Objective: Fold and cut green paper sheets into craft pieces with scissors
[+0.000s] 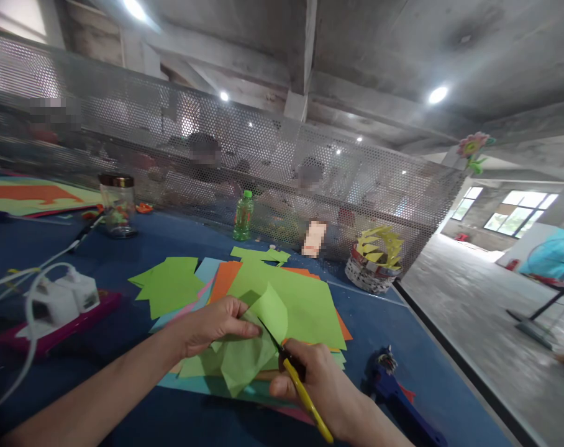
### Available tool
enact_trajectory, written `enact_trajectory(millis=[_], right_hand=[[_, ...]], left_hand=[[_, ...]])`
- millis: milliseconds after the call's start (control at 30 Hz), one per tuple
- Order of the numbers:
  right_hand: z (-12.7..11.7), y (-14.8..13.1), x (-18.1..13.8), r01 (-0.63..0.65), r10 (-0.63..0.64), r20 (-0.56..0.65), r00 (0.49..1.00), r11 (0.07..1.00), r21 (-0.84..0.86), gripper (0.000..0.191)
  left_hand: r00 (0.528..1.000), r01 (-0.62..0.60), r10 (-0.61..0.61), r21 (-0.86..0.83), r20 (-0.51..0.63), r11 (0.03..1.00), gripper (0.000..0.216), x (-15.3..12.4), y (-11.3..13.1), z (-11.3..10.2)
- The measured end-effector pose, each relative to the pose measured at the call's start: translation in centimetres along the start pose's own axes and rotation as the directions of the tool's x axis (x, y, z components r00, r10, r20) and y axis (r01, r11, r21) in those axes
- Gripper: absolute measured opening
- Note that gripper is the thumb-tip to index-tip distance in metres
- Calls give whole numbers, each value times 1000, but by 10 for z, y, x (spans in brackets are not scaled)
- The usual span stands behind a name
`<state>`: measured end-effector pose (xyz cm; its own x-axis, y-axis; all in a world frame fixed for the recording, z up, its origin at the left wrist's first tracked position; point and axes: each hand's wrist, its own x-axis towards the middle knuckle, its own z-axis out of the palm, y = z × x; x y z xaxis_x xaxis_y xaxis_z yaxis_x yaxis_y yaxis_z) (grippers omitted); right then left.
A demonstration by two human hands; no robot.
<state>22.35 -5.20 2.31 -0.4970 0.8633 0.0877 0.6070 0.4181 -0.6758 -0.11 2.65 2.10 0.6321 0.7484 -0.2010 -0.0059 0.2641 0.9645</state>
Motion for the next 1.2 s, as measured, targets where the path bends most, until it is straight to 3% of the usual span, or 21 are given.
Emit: enact_trajectory(millis=[400,533,733,967,1200], right_hand=[[4,8,4,-19,20,-3,1000,994,108,56],[4,9,5,-49,50,-12,999,994,95,55],[3,2,4,3,-3,-17,1000,999,53,55],[3,1,1,-1,1,3,1000,1000,-7,59],[5,3,3,-17,17,11,1000,1000,25,61]], left_hand=[[1000,21,-21,3,8,1000,21,-1,1,0],[1000,21,-21,8,11,1000,20,-1,0,-1],[1000,9,-9,18,3,1000,18,1,-2,-4],[995,9,-8,-11,102,1000,25,1,-2,-2],[994,32,-32,-3,108,999,24,0,-4,-2]])
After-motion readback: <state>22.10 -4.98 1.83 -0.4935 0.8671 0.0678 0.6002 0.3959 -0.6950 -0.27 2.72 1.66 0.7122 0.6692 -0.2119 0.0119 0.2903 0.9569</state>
